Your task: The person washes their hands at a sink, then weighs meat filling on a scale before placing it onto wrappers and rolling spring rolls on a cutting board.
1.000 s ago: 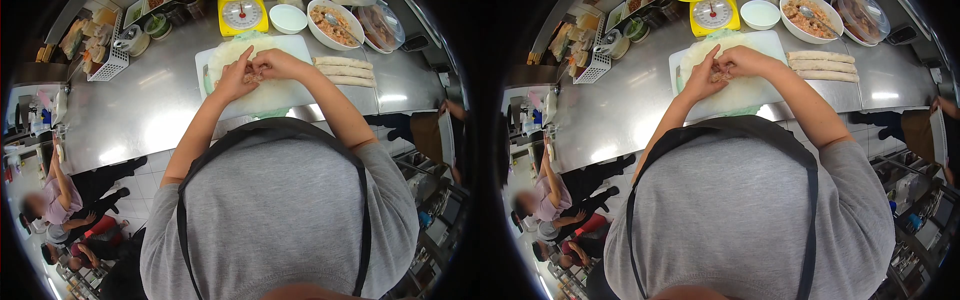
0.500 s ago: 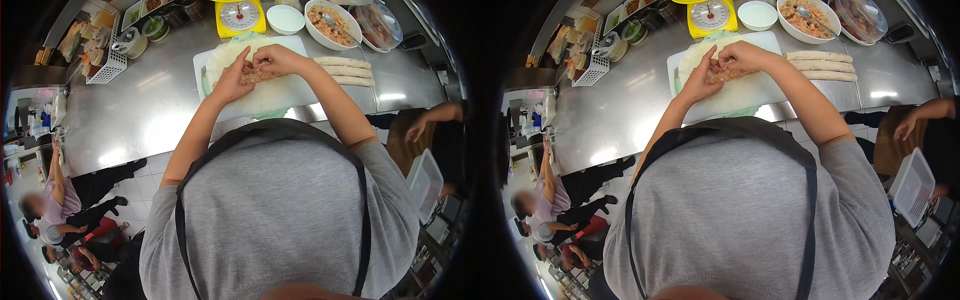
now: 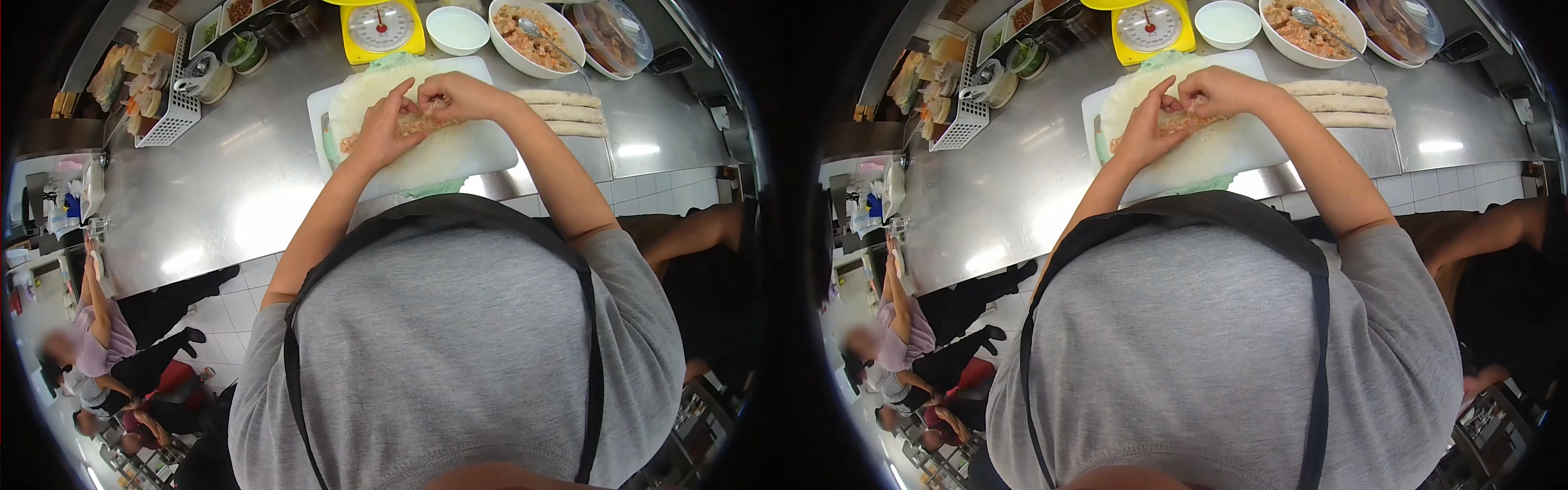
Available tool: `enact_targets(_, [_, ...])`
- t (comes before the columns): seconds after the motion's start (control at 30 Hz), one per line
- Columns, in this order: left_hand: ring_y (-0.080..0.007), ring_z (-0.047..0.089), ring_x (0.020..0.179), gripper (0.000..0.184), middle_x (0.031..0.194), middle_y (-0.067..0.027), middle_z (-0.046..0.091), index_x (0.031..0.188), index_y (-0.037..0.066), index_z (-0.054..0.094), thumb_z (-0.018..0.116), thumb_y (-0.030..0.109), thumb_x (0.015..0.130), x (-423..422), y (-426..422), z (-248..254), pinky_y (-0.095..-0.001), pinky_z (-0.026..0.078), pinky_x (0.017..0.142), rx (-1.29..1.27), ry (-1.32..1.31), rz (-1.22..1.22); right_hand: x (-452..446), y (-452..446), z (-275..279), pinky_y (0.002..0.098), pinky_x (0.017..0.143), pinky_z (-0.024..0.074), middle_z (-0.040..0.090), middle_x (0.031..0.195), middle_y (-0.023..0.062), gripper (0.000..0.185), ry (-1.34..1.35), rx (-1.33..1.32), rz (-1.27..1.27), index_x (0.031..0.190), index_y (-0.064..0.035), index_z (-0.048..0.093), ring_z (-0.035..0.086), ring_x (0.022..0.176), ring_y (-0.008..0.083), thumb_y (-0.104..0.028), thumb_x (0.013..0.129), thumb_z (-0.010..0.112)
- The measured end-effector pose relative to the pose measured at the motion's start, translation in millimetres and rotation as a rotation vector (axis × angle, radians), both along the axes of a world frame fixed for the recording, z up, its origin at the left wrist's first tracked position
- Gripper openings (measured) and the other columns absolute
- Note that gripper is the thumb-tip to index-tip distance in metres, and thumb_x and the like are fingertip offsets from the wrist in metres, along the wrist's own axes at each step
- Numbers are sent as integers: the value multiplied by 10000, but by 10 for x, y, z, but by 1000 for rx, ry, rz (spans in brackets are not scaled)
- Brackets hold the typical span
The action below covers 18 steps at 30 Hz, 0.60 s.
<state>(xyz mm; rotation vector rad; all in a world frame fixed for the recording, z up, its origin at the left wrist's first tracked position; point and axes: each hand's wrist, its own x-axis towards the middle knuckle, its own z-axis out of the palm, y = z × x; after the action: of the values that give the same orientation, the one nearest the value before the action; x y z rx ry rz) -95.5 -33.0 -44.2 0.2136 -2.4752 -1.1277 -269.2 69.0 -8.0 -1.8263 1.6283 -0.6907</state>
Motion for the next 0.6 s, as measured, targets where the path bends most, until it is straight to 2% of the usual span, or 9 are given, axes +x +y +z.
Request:
enact_targets(0.07, [-262, 615, 853, 775, 884, -129, 610, 1322, 80, 341, 738, 93, 658, -60, 35, 1, -361, 489, 781, -5, 30, -11, 63, 10, -109, 331, 663, 456, 584, 777, 91, 139, 32, -28, 6, 792, -39, 565, 575, 736, 232, -34, 664, 621])
enact_targets(0.17, [-263, 614, 859, 755, 892, -129, 608, 1315, 72, 352, 732, 88, 663, -73, 65, 34, -366, 490, 783, 80, -104, -8, 67, 63, -132, 326, 661, 454, 581, 775, 86, 147, 40, -45, -15, 792, -37, 567, 570, 732, 229, -45, 658, 626])
enact_targets(0.23, [-245, 586, 893, 829, 929, -123, 591, 1359, 51, 296, 731, 50, 653, -58, 36, 49, -348, 457, 822, 153, -191, -24, -13, 134, -80, 318, 664, 452, 569, 784, 78, 153, 17, -35, -46, 798, -30, 563, 560, 738, 218, -45, 659, 627])
enact_targets(0.27, [-245, 586, 893, 829, 929, -123, 591, 1359, 51, 296, 731, 50, 653, -53, 30, 46, -348, 457, 822, 155, -191, -25, -95, 190, -23, 325, 669, 454, 573, 794, 80, 158, -11, -22, -89, 804, -31, 568, 566, 746, 229, -43, 660, 630])
enact_targets(0.33, [-255, 585, 889, 841, 938, -130, 582, 1367, 58, 281, 718, 41, 648, -36, 29, 34, -348, 458, 820, -16, -45, -47, -133, 219, -1, 332, 674, 456, 576, 804, 82, 163, -41, -7, -132, 811, -32, 574, 571, 754, 239, -40, 660, 633])
enact_targets(0.43, [-273, 593, 889, 816, 959, -140, 585, 1337, 57, 329, 710, 82, 615, -99, 50, 20, -362, 483, 803, 65, -28, -68, -70, 220, -65, 331, 670, 458, 577, 801, 79, 161, -5, -70, -108, 826, -30, 578, 572, 740, 241, -21, 669, 616])
enact_targets(0.5, [-277, 592, 891, 838, 961, -137, 584, 1349, 63, 311, 706, 77, 610, -149, 77, 0, -367, 482, 805, 65, -59, -52, 43, 143, -179, 315, 665, 452, 571, 792, 70, 155, 54, -192, -24, 827, -30, 576, 564, 738, 227, -21, 677, 616])
enact_targets(0.6, [-288, 591, 892, 868, 964, -143, 585, 1367, 70, 278, 706, 81, 611, -134, 70, -25, -383, 477, 807, 27, -72, -36, 38, 123, -156, 313, 694, 453, 570, 805, 69, 154, 26, -69, -55, 829, -34, 580, 568, 777, 223, -35, 685, 635])
